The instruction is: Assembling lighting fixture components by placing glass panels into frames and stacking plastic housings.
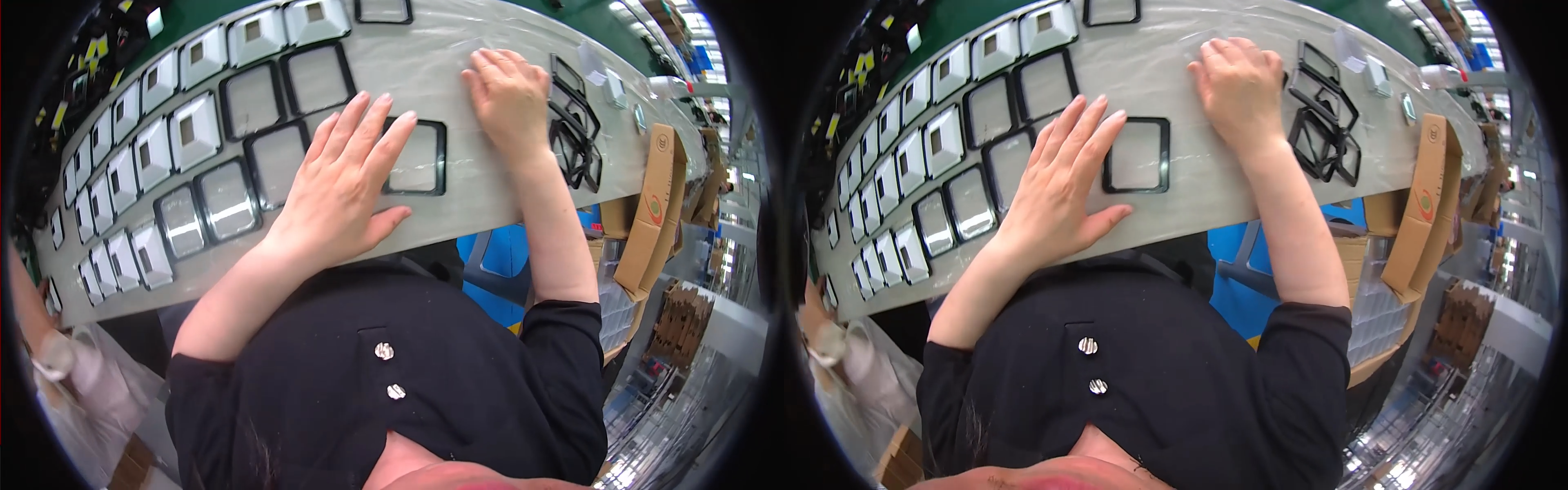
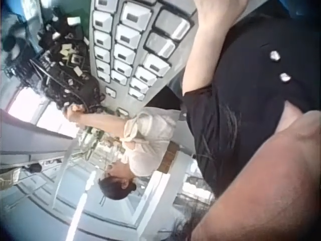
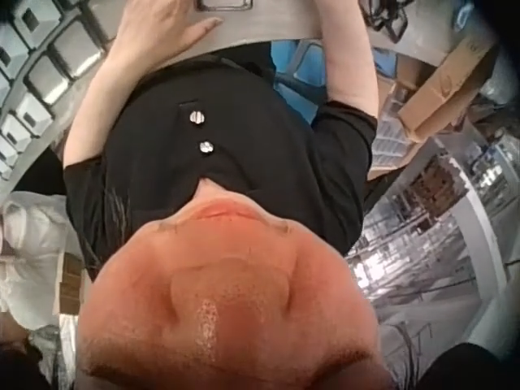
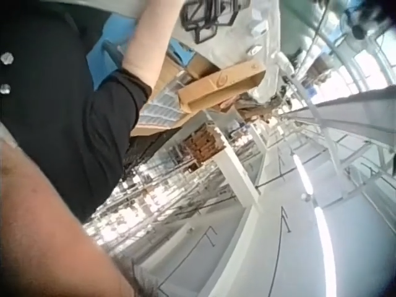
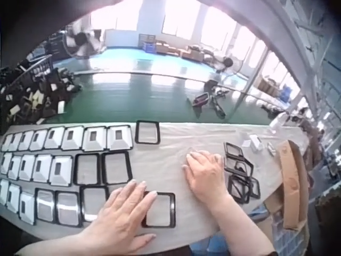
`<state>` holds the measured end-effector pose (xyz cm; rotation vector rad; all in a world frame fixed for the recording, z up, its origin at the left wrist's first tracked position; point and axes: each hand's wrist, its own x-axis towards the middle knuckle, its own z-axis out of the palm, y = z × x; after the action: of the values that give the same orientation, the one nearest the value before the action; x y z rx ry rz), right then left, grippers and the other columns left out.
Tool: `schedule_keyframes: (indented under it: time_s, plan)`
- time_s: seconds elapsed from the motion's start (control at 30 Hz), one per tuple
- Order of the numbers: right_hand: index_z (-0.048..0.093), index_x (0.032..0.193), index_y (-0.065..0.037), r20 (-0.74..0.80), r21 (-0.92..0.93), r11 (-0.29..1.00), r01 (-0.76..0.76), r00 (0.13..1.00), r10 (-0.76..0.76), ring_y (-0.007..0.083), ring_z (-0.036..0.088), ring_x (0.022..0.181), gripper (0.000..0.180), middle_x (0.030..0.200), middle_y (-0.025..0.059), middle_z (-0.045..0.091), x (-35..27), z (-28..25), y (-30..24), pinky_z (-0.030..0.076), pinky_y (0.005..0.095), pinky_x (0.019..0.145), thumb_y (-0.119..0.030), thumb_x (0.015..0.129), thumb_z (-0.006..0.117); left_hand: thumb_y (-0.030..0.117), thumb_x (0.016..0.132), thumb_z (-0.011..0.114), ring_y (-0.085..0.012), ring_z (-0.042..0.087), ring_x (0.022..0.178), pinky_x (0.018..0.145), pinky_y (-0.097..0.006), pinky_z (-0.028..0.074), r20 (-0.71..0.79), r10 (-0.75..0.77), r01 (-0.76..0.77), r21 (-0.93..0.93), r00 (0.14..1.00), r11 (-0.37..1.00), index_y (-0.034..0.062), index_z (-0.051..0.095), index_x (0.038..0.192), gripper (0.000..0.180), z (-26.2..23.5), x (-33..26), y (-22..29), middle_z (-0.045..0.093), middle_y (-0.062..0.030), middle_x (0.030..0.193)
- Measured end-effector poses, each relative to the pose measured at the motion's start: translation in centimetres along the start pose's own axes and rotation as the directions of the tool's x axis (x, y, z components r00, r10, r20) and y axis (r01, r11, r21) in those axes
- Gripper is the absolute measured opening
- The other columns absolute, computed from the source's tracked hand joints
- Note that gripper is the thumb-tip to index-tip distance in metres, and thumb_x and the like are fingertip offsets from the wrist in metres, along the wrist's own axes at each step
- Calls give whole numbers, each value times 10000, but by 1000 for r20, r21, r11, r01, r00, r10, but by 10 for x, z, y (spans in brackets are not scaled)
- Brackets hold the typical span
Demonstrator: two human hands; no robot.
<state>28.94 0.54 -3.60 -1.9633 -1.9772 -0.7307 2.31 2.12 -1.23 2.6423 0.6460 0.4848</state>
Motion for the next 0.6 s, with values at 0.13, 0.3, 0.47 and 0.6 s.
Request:
schedule_keyframes:
  time_s: [0.13,0.3,0.47,0.6]
  plan:
    - [711,955,-83,-180,256,966,-19,981,67,211,645,924,149,979,52,701,4,-32,7,467,348,805,-198,899,634,257,748,760,-363,269,1402,1127,-471,260,-7,-59,59,9,998,998,85,304,1456,859,7,0,-4,371,-160,1464]
    - [712,1004,-30,206,847,411,-337,921,331,89,592,723,172,846,56,658,-11,-79,-29,483,218,644,-160,942,618,176,700,784,-348,319,1376,1105,-459,309,-69,-77,63,-185,995,981,85,319,1444,883,7,-2,-8,419,-129,1424]
    - [711,1047,-55,-90,645,764,-24,990,108,151,619,696,258,935,82,623,-36,-85,-44,496,249,575,26,803,696,180,696,782,-348,293,1390,1120,-459,290,-81,-26,19,-93,996,996,94,288,1464,917,5,2,0,413,-116,1432]
    - [703,1058,-70,-18,654,753,71,997,-78,221,643,834,316,1007,76,626,-59,-78,-58,532,317,690,-2,750,711,190,703,774,-350,259,1409,1132,-465,269,-32,-46,43,-77,998,996,105,251,1484,944,5,6,4,435,-126,1417]
